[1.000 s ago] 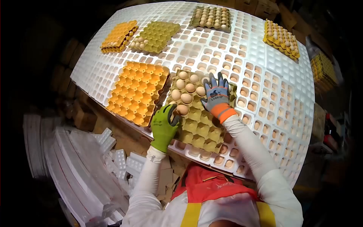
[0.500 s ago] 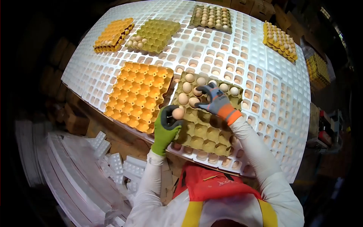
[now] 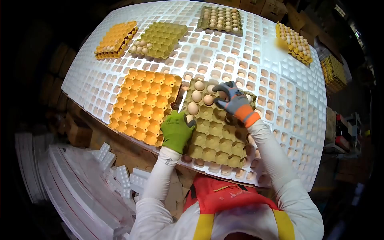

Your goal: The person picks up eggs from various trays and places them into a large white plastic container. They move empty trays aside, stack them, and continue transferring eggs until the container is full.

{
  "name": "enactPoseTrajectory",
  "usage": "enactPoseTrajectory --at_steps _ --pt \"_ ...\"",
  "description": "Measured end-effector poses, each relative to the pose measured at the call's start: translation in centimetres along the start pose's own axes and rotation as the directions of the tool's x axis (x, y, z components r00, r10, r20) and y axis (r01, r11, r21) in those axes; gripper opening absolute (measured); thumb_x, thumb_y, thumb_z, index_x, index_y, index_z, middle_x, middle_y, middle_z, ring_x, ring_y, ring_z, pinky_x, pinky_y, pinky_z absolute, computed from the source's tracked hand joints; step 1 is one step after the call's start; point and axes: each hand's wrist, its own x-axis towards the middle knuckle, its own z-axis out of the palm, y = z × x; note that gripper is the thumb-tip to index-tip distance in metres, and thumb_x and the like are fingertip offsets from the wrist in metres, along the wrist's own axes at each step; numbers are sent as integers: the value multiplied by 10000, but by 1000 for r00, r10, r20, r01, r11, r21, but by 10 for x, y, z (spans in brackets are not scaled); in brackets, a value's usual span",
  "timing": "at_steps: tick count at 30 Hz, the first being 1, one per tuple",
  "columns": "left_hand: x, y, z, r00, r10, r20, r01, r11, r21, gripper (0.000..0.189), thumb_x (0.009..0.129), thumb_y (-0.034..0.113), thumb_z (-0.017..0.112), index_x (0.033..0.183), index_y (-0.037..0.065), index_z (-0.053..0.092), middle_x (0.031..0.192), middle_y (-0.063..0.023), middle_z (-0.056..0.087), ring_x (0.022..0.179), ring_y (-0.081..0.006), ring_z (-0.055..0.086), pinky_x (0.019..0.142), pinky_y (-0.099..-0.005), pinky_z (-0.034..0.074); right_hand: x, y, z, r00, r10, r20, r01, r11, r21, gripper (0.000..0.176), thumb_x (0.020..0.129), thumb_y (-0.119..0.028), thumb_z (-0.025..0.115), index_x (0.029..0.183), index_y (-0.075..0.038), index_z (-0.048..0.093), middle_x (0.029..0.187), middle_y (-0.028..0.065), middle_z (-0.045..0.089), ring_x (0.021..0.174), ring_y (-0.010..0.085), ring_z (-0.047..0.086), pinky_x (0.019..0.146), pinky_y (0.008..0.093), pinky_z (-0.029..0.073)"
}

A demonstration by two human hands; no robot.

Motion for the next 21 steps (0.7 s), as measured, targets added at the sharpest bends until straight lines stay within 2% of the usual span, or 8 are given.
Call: enactPoseTrajectory --at_steps 2,4,7,11,12,13,15,21 --pt "-6 -15 -7 996 -79 44 89 926 -367 352 795 359 806 902 57 659 882 -100 669 811 -259 656 686 -375 507 16 -53 2 975 161 151 -57 846 -531 452 797 -379 786 1198 -217 653 1261 130 555 1024 293 660 807 419 548" --pt "-20 -32 0 953 -165 255 299 354 -886 325 911 241 672 1174 71 584 1144 -101 670 846 -189 672 629 -296 513 27 -55 28 969 157 189 19 720 -694 399 793 -391 787 1115 -191 662 1214 122 562 958 279 674 748 418 538" --pt "-20 -25 -15 931 -40 363 311 -434 -846 511 971 130 575 1456 106 415 1294 -120 614 908 -152 660 640 -228 504 31 -50 37 973 151 174 13 720 -694 350 791 -386 783 1049 -181 664 1184 114 568 954 268 675 733 421 535" --pt "14 -35 4 972 -137 189 226 346 -911 282 925 103 685 1201 53 659 1194 -61 633 905 -156 599 803 -266 499 16 -28 5 993 102 58 -93 986 -140 436 773 -468 781 1104 -203 677 1157 80 627 952 286 682 767 433 533" --pt "28 -31 2 974 150 -170 -224 763 -606 338 828 87 754 1158 56 687 1140 -85 617 935 -215 603 812 -321 510 9 -9 12 999 52 -14 -48 981 189 469 762 -492 805 1061 -158 669 1066 70 663 935 239 672 793 402 523" --pt "34 -20 -1 968 191 -162 -240 895 -376 416 745 76 776 1153 99 700 1123 -116 591 985 -284 608 829 -364 515 -1 2 17 996 82 -21 -54 805 590 483 780 -517 814 1040 -138 665 949 55 654 813 165 644 693 346 523" --pt "45 -4 -10 910 414 -21 -413 905 -102 438 711 -23 695 1126 118 706 1110 -123 573 995 -330 615 796 -386 525 -37 -12 -18 892 256 373 -444 340 829 425 857 -471 779 1118 -155 667 920 25 628 642 101 597 484 264 469" --pt "57 24 -6 892 405 202 -444 868 223 335 711 87 725 1037 163 704 1122 -127 585 992 -342 622 763 -434 534 -152 36 -75 903 319 287 -293 -29 956 444 999 -416 602 1310 -100 582 1034 44 643 875 143 653 644 273 533"
